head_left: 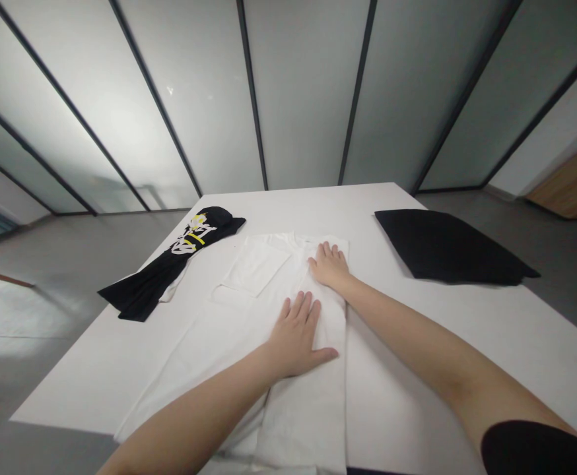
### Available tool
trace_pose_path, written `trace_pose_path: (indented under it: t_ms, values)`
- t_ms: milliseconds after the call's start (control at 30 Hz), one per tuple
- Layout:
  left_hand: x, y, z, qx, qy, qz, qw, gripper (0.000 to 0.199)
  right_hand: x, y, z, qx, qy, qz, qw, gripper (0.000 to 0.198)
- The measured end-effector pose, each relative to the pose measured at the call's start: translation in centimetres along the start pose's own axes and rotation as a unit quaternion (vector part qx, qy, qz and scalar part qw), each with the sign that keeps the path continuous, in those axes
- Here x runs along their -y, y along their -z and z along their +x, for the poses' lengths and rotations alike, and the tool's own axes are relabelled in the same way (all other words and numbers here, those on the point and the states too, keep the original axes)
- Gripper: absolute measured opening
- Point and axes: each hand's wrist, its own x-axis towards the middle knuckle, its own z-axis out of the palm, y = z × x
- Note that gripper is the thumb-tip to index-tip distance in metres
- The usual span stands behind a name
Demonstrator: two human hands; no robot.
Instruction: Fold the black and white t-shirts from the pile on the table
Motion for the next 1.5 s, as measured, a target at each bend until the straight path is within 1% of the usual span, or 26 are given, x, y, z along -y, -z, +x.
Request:
trace_pose_path:
  t_ms: [100, 200, 367, 467, 600, 700, 800, 867, 967, 1167, 1400, 1500]
  values:
    - [-0.4, -0.2, 0.3, 0.012, 0.013, 0.003, 1.000, 0.110, 0.1, 0.3, 0.8, 0.003, 0.006, -0.003, 1.000, 0.074]
    - [-0.4, -0.1, 1.4, 0.022, 0.025, 0.013, 0.999, 0.110, 0.0, 0.5, 2.2, 0.008, 0.025, -0.004, 1.000, 0.072]
    - [-0.1, -0.1, 4.4, 0.012, 0.057, 0.028, 0.998, 0.112, -1.0, 1.4, 5.3, 0.038, 0.094, 0.001, 0.995, 0.064]
    - [0.3, -0.1, 6.4, 0.003, 0.073, 0.031, 0.997, 0.113, -1.4, 2.3, 6.2, 0.039, 0.117, 0.004, 0.992, 0.062]
    - [1.6, 0.6, 9.5, -0.002, 0.098, 0.034, 0.995, 0.111, -1.0, 3.0, 6.1, -0.002, 0.135, 0.006, 0.991, 0.058]
    - [3.1, 1.4, 11.9, -0.009, 0.112, 0.031, 0.993, 0.109, -0.4, 2.9, 5.6, -0.025, 0.131, 0.013, 0.991, 0.055]
    - [4.3, 1.6, 13.5, -0.022, 0.116, 0.020, 0.993, 0.110, -0.3, 2.2, 5.0, -0.013, 0.121, 0.014, 0.992, 0.055]
    - [4.6, 1.5, 13.8, -0.030, 0.120, 0.017, 0.992, 0.111, -0.7, 1.6, 4.6, 0.003, 0.121, 0.009, 0.993, 0.055]
    - [4.5, 1.1, 13.1, -0.030, 0.124, 0.012, 0.992, 0.107, -1.3, 0.9, 4.5, 0.019, 0.124, 0.003, 0.992, 0.056]
    - [3.0, 0.3, 9.8, -0.032, 0.097, 0.022, 0.995, 0.104, -1.9, 0.6, 5.9, 0.027, 0.120, 0.007, 0.992, 0.059]
    - [0.8, -0.9, 4.6, -0.043, 0.030, 0.037, 0.998, 0.098, -2.4, 0.8, 7.1, 0.004, 0.104, 0.036, 0.994, 0.057]
    - [-0.6, -0.4, 1.8, -0.027, -0.035, 0.028, 0.999, 0.094, -3.0, 1.0, 7.3, -0.015, 0.095, 0.061, 0.993, 0.052]
